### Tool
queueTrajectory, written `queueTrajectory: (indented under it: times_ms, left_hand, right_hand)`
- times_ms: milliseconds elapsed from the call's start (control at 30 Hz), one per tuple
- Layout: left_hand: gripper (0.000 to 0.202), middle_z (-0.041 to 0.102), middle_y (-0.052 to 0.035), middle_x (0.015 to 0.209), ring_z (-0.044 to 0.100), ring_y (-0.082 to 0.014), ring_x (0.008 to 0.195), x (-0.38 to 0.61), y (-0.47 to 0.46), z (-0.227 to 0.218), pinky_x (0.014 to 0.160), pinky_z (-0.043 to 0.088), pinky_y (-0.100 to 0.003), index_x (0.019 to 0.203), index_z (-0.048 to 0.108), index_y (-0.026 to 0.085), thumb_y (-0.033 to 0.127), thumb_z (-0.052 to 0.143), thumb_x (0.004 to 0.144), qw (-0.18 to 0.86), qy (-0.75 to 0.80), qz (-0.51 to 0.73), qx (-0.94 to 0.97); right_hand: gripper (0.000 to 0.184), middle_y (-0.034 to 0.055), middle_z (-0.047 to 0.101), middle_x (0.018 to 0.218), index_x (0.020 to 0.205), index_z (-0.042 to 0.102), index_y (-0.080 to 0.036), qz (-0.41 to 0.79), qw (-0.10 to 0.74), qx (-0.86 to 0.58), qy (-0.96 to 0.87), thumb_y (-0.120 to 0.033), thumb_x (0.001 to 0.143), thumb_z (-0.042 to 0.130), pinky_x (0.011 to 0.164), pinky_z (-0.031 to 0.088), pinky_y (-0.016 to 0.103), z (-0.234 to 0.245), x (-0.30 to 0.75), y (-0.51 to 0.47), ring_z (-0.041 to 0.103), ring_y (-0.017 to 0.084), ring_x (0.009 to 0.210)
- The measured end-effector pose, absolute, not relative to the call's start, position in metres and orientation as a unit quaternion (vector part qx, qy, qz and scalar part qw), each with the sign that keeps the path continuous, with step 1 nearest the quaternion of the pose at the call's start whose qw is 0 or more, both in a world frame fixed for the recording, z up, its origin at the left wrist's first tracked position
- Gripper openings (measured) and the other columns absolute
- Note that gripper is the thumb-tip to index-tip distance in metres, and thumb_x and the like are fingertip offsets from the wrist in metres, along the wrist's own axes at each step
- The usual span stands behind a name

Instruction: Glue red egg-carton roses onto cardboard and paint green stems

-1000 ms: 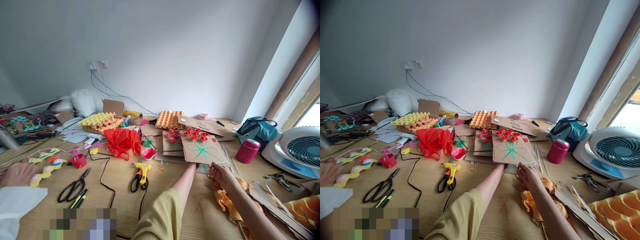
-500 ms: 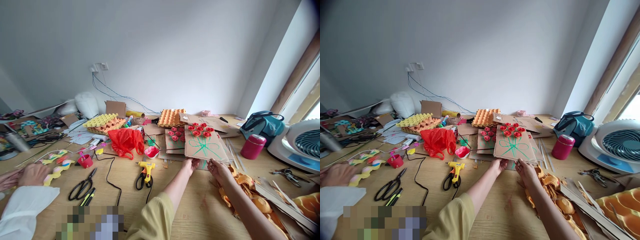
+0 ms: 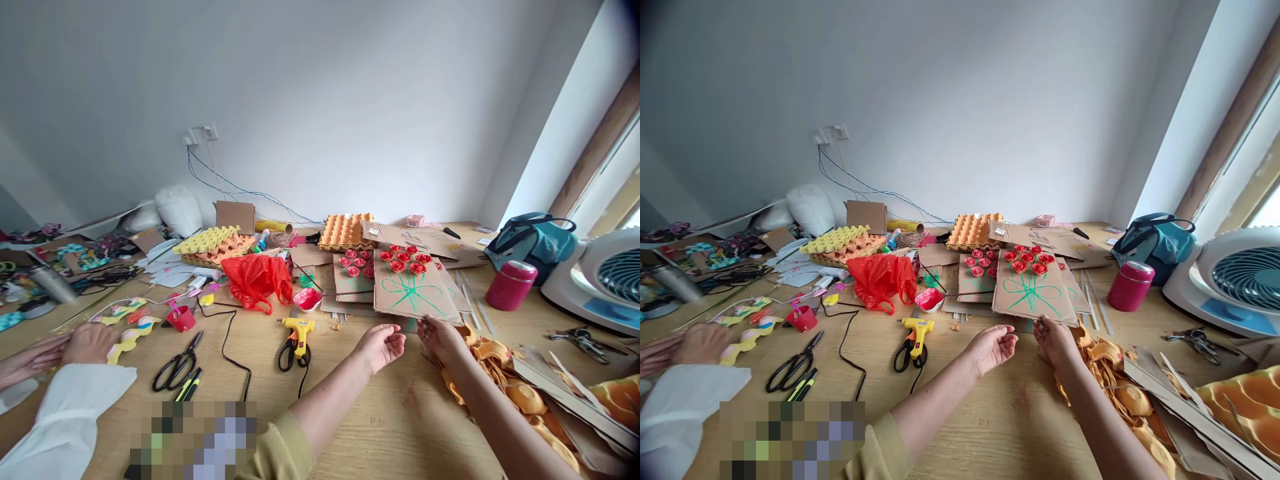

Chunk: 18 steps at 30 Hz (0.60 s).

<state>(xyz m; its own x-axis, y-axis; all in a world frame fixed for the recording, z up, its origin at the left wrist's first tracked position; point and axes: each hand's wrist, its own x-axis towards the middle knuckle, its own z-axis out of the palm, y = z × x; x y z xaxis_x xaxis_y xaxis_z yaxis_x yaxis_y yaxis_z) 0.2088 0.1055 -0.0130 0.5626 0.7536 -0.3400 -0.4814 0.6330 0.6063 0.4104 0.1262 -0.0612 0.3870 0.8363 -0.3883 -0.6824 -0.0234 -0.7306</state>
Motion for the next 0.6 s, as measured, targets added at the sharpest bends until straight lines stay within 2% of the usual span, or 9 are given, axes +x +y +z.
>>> queueTrajectory:
  times_ms: [133,333,600]
  left_hand:
    - [0.011,0.069,-0.0074,0.071,0.063,-0.0096,0.057,0.19,0.081,0.001,0.062,0.05,-0.022,0.088,0.063,0.009,0.009,0.053,0.092,0.852,0.318,0.35,0.224]
    - [0.015,0.067,-0.0057,0.069,0.061,-0.0084,0.055,0.154,0.048,0.013,0.059,0.047,-0.021,0.087,0.065,0.009,0.013,0.052,0.095,0.853,0.331,0.337,0.222]
    - [0.008,0.067,-0.005,0.071,0.061,-0.0085,0.056,0.118,0.015,0.005,0.056,0.043,-0.019,0.089,0.066,0.01,0.013,0.059,0.091,0.859,0.332,0.351,0.17]
  right_hand:
    - [0.033,0.0092,0.064,0.124,0.125,0.061,-0.018,0.531,0.703,-0.47,-0.061,-0.034,0.096,0.063,0.084,0.058,0.042,-0.059,0.406,0.132,0.066,0.022,0.101]
    - [0.037,0.0098,0.062,0.127,0.128,0.059,-0.018,0.498,0.721,-0.481,-0.032,-0.035,0.096,0.063,0.087,0.057,0.044,-0.06,0.4,0.132,0.065,0.023,0.105]
    - [0.036,0.0097,0.063,0.127,0.127,0.06,-0.018,0.484,0.725,-0.489,-0.025,-0.035,0.096,0.063,0.087,0.057,0.044,-0.053,0.407,0.139,0.065,0.023,0.105]
